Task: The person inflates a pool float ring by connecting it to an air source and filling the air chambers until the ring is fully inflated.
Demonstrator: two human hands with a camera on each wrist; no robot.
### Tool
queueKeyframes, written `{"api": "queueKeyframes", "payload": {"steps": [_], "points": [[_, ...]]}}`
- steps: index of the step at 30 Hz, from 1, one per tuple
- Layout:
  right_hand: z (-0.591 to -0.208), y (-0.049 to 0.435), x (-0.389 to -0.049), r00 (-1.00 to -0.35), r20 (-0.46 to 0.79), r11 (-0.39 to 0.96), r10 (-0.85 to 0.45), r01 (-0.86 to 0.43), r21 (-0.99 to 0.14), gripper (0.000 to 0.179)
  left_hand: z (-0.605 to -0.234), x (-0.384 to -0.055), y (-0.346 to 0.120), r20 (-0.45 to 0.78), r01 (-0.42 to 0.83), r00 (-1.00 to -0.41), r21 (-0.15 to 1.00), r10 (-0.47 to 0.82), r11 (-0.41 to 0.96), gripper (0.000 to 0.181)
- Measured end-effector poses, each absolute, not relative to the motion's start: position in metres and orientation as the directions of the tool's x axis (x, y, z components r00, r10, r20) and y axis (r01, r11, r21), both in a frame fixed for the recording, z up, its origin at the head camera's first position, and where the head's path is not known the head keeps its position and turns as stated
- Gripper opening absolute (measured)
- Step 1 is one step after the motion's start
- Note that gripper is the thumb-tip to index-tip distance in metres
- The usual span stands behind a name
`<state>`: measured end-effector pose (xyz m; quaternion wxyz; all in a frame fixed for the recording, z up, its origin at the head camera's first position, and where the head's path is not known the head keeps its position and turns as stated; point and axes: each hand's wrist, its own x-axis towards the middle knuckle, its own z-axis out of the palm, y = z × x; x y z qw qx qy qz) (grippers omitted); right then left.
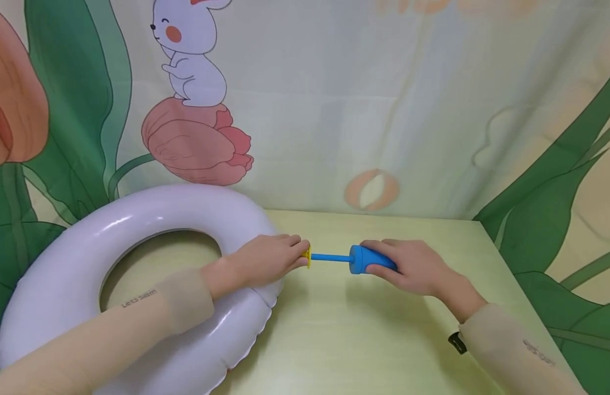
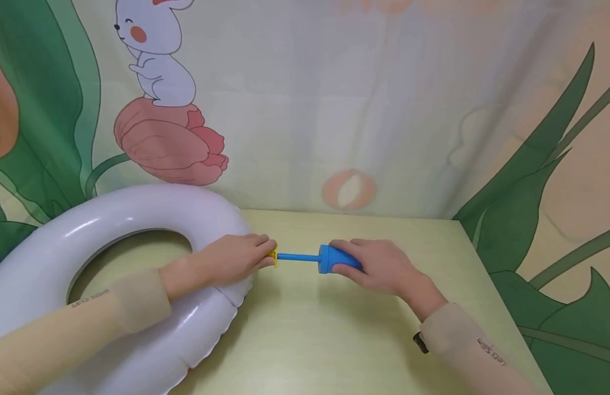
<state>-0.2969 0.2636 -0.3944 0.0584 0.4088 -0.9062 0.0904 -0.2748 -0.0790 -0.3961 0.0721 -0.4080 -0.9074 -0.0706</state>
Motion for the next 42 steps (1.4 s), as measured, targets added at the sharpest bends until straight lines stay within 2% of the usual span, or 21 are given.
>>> {"api": "queueKeyframes", "payload": {"steps": [9,13,17,22,32,38,42], "points": [[-0.397,0.207,-0.285,-0.615,0.267,0.627,-0.742,-0.778,-0.048,0.054,-0.393,-0.272,-0.067,0.209,0.787,-0.603,-0.004,0.770,0.617,0.020],[-0.395,0.203,-0.283,-0.607,0.262,0.617,-0.750,-0.785,-0.054,0.054,-0.395,-0.273,-0.066,0.168,0.783,-0.615,0.020,0.770,0.621,0.022],[-0.392,0.214,-0.287,-0.610,0.233,0.610,-0.758,-0.788,-0.080,0.053,-0.396,-0.274,-0.069,0.142,0.768,-0.639,0.063,0.756,0.637,0.021],[-0.387,0.246,-0.294,-0.623,0.195,0.615,-0.758,-0.781,-0.109,0.053,-0.394,-0.275,-0.072,0.144,0.767,-0.641,0.099,0.754,0.634,0.018],[-0.383,0.305,-0.305,-0.614,0.245,0.607,-0.750,-0.787,-0.113,0.049,-0.392,-0.275,-0.086,0.184,0.763,-0.646,0.131,0.741,0.632,0.015],[-0.390,0.306,-0.304,-0.655,0.210,0.648,-0.725,-0.753,-0.112,0.051,-0.394,-0.274,-0.088,0.177,0.755,-0.656,0.116,0.734,0.646,0.014],[-0.392,0.292,-0.299,-0.657,0.196,0.650,-0.728,-0.753,-0.107,0.052,-0.388,-0.273,-0.082,0.201,0.793,-0.606,0.067,0.770,0.606,0.012]]}}
